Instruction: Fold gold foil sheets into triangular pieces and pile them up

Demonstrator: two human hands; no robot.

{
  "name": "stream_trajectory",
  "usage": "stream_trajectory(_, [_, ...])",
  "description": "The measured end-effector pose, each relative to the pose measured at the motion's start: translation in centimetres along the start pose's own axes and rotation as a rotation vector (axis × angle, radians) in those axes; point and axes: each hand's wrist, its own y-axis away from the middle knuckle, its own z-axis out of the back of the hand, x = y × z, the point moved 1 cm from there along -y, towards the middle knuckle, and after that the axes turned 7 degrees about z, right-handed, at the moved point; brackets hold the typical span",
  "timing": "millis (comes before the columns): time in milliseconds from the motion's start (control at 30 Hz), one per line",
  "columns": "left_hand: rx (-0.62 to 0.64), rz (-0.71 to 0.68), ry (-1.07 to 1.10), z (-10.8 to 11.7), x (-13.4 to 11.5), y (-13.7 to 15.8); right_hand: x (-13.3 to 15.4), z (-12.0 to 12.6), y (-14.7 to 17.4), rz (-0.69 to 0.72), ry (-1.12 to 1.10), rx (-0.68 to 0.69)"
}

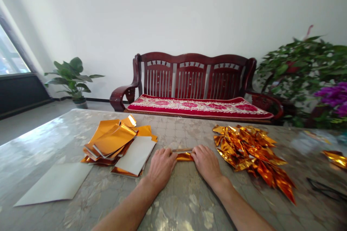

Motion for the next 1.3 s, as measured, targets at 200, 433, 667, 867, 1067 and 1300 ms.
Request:
stream_trajectory(200, [-0.009, 0.003, -0.066, -0.2, -0.5, 0.2, 0.0, -0.2, 0.1, -0.009, 0.002, 0.003])
stream_trajectory(433, [-0.111, -0.075, -0.100, -0.8, -1.2, 0.4, 0.1, 0.3, 0.0, -0.020, 0.000, 0.024])
stream_trajectory(667, [-0.193, -0.092, -0.148, -1.5, -2.4, 0.9, 0.1, 0.6, -0.1, -0.021, -0.008, 0.038])
stream_trajectory(867, [-0.026, -0.211, -0.098, -1.3, -2.8, 0.6, 0.1, 0.4, 0.0, -0.026, 0.000, 0.031])
stream_trajectory(1067, [0.007, -0.173, 0.044, -0.9, -2.4, 0.9, 0.1, 0.3, 0.0, -0.024, -0.001, 0.016])
stream_trajectory(1300, [0.023, -0.171, 0.081, -0.3, -2.1, 1.1, -0.2, 0.2, -0.1, -0.045, -0.022, 0.016])
